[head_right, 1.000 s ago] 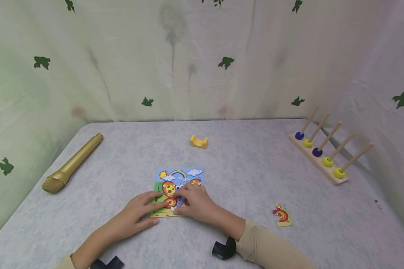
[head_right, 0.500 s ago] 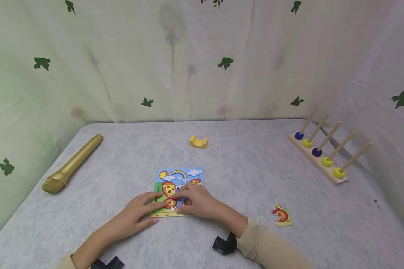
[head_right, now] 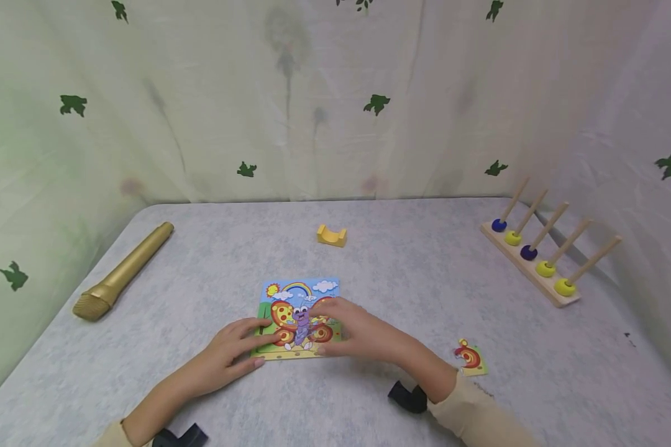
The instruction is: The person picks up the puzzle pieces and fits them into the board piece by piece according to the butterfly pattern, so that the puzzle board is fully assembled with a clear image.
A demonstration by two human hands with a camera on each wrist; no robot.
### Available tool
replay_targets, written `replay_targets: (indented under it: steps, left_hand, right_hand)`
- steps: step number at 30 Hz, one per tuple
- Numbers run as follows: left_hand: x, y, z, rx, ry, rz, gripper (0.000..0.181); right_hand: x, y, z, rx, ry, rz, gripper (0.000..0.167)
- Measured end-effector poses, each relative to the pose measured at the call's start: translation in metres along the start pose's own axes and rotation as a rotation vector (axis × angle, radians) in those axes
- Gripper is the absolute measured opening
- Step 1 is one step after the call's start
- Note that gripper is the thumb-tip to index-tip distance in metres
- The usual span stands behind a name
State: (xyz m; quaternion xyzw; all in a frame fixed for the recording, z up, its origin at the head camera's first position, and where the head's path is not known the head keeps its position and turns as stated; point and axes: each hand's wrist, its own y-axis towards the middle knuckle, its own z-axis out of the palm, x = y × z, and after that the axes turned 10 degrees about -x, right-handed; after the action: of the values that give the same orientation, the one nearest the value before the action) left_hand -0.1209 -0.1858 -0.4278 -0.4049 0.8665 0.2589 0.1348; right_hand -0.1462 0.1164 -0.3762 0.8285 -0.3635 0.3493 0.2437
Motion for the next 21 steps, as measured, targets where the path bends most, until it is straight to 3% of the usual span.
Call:
replay_targets:
  steps: [13, 21]
  left_hand:
    - [-0.003, 0.001, -0.002, 0.014, -0.010, -0.015, 0.042]
    - [-0.003, 0.000, -0.002, 0.022, -0.006, -0.040, 0.042]
  right_hand:
    - [-0.013, -0.092, -0.064, -0.389, -0.187, 0.055, 0.068]
    - [-0.030, -0.134, -0.078, -0.492, -0.210, 0.245, 0.070]
